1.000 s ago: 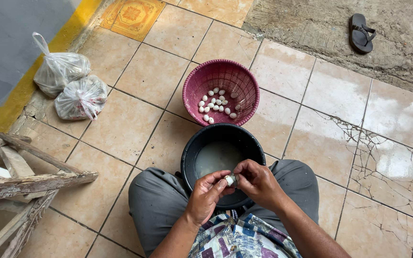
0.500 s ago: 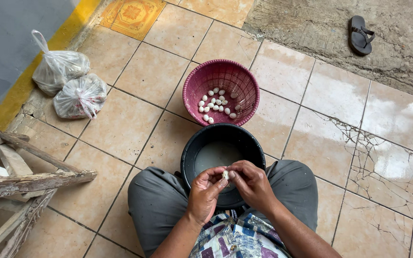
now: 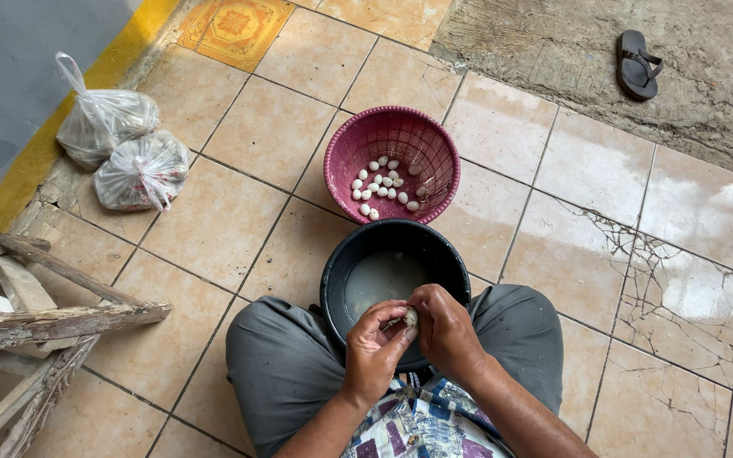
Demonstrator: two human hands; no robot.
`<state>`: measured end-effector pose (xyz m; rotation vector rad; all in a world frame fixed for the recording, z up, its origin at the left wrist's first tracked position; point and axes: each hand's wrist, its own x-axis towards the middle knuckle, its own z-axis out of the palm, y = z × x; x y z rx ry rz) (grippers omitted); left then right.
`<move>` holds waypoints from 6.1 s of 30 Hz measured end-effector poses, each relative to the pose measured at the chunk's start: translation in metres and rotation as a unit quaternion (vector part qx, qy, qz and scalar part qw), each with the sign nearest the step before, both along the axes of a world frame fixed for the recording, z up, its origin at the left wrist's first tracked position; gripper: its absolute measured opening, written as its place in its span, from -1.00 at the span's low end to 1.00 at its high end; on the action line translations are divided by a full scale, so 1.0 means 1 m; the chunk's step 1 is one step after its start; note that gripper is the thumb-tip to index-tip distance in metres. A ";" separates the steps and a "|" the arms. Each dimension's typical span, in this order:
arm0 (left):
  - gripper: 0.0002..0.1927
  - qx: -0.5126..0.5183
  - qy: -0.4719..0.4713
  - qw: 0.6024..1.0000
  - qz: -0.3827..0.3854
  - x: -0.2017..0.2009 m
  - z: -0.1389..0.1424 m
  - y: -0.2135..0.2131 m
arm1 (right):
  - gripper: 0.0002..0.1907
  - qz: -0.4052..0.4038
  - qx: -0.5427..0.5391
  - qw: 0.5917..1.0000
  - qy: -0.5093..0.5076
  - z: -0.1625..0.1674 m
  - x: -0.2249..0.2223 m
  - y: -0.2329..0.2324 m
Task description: The person sits on the floor and peels small white eggs by hand, removing the shell and rinsing them in a black bowl of water. The peeled eggs are placed into a pink basket.
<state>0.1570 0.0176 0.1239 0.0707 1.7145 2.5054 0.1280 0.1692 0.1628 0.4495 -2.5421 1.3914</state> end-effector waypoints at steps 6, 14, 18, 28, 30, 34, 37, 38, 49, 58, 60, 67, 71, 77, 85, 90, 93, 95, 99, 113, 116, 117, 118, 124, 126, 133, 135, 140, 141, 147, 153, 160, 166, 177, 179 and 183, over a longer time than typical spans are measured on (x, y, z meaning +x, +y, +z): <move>-0.68 0.108 -0.041 0.993 0.006 -0.008 -0.004 -0.011 | -0.85 0.055 -0.119 0.981 -0.142 0.005 -0.004 0.011; -0.73 -0.063 0.052 0.996 0.037 -0.002 0.005 -0.007 | -0.82 0.038 0.011 0.999 0.004 0.015 -0.003 0.005; -0.74 -0.071 0.060 0.995 0.030 0.000 0.010 -0.005 | -0.83 0.027 0.020 0.999 -0.010 0.014 -0.005 0.005; -0.70 0.223 -0.114 0.968 -0.033 -0.004 0.001 -0.016 | -0.92 0.004 -0.064 0.978 -0.196 0.009 -0.004 0.012; -0.71 0.254 -0.118 0.959 -0.042 -0.004 0.002 -0.019 | -0.91 -0.005 0.007 0.996 -0.085 0.008 -0.011 0.012; -0.70 0.255 -0.117 0.958 -0.053 -0.009 0.004 -0.024 | -0.85 0.058 0.008 0.997 0.041 0.012 -0.015 0.016; -0.71 0.216 -0.144 0.963 -0.073 -0.009 0.006 -0.026 | -0.85 0.100 -0.151 0.972 -0.150 0.019 -0.008 0.016; -0.72 0.195 -0.151 0.965 -0.086 -0.010 0.005 -0.026 | -0.85 0.105 -0.137 0.971 -0.164 0.021 -0.008 0.015; -0.78 0.153 -0.140 0.978 -0.034 -0.005 -0.008 -0.021 | -0.88 0.054 -0.017 0.998 -0.029 0.019 0.001 -0.003; -0.63 0.027 -0.054 0.998 -0.033 -0.002 0.003 -0.019 | -0.90 0.010 0.017 1.000 -0.005 0.010 0.009 -0.013; -0.64 0.046 -0.069 0.995 -0.056 -0.005 0.002 -0.025 | -0.89 -0.022 -0.069 0.985 -0.154 0.004 0.006 -0.011; -0.63 0.237 -0.161 0.952 -0.107 -0.017 -0.005 -0.040 | -0.82 -0.099 0.000 0.963 -0.249 -0.027 -0.016 -0.004; -0.66 0.269 -0.188 0.941 -0.081 -0.025 -0.012 -0.048 | -0.83 -0.027 0.022 0.994 -0.101 -0.027 -0.026 -0.003; -0.75 0.339 -0.158 0.927 -0.020 -0.029 -0.026 -0.040 | -0.81 0.025 -0.087 0.984 -0.155 0.000 -0.014 -0.025; -0.79 0.345 -0.149 0.927 -0.015 -0.024 -0.015 -0.037 | -0.88 0.018 -0.102 0.988 -0.111 0.013 -0.012 -0.033; -0.82 0.266 -0.129 0.955 -0.004 -0.018 -0.001 -0.026 | -0.86 -0.036 -0.103 0.981 -0.160 0.007 -0.005 -0.024; -0.82 0.256 -0.145 0.956 0.016 -0.017 0.003 -0.018 | -0.88 -0.069 -0.061 0.991 -0.099 0.004 -0.006 -0.023; -0.82 0.264 -0.185 0.946 0.038 -0.018 0.003 -0.013 | -0.88 -0.078 -0.017 0.997 -0.023 0.003 -0.007 -0.022; -0.76 0.198 -0.187 0.962 0.035 -0.019 0.002 -0.003 | -0.83 -0.050 0.063 0.988 0.129 0.003 -0.010 -0.015; -0.76 0.194 -0.123 0.973 -0.024 -0.022 0.008 0.019 | -0.80 -0.008 -0.034 0.995 0.092 -0.003 -0.005 0.022; -0.78 0.152 -0.123 0.980 -0.045 -0.022 0.009 0.018 | -0.79 -0.017 -0.027 0.995 0.097 -0.005 -0.008 0.024; -0.77 0.137 -0.124 0.982 -0.044 -0.022 0.010 0.018 | -0.79 -0.005 -0.022 0.993 0.114 -0.005 -0.009 0.025; -0.76 0.122 -0.126 0.984 -0.043 -0.022 0.012 0.020 | -0.78 0.005 -0.016 0.991 0.130 -0.004 -0.009 0.025; -0.73 0.132 -0.128 0.983 -0.001 -0.029 0.014 0.028 | -0.73 0.011 0.014 0.987 0.159 -0.002 -0.009 0.026; -0.72 0.136 -0.125 0.983 -0.020 -0.030 0.013 0.029 | -0.74 -0.010 0.021 0.989 0.148 -0.005 -0.011 0.028; -0.52 0.040 -0.101 0.993 -0.055 -0.029 -0.002 0.018 | -0.79 -0.063 0.015 0.992 0.104 -0.024 -0.017 0.045; -0.50 0.013 -0.072 0.996 -0.059 -0.029 -0.012 0.010 | -0.76 -0.050 0.095 0.990 0.092 -0.033 -0.020 0.050; -0.51 0.048 -0.132 0.981 -0.131 -0.038 -0.044 0.010 | -0.71 0.020 0.000 0.989 -0.147 -0.060 -0.024 0.037; -0.50 0.043 -0.138 0.984 -0.104 -0.039 -0.049 0.013 | -0.69 0.020 -0.069 0.972 -0.225 -0.065 -0.025 0.025; -0.50 -0.249 -0.007 0.966 -0.072 -0.048 -0.063 -0.014 | -0.64 0.052 -0.179 0.917 -0.353 -0.050 -0.033 -0.020; -0.25 -0.390 -0.022 0.913 -0.113 -0.077 -0.090 -0.038 | -0.64 0.101 0.019 0.940 -0.327 -0.033 -0.077 -0.063; -0.49 -0.217 -0.070 0.974 -0.001 -0.094 -0.122 -0.046 | -0.75 0.231 0.555 0.784 -0.154 -0.058 -0.154 -0.097; -0.57 -0.141 -0.150 0.979 0.003 -0.107 -0.133 -0.045 | -0.72 0.154 0.544 0.809 -0.163 -0.065 -0.147 -0.077; -0.49 -0.231 0.062 0.970 -0.053 -0.102 -0.096 -0.044 | -0.70 0.002 -0.293 0.733 -0.614 -0.095 -0.116 -0.032; -0.48 -0.248 0.084 0.964 -0.037 -0.100 -0.087 -0.046 | -0.67 -0.058 -0.415 0.661 -0.623 -0.100 -0.106 -0.035; -0.71 -0.359 0.155 0.920 0.020 -0.103 -0.078 -0.047 | -0.61 -0.059 -0.442 0.647 -0.618 -0.093 -0.094 -0.033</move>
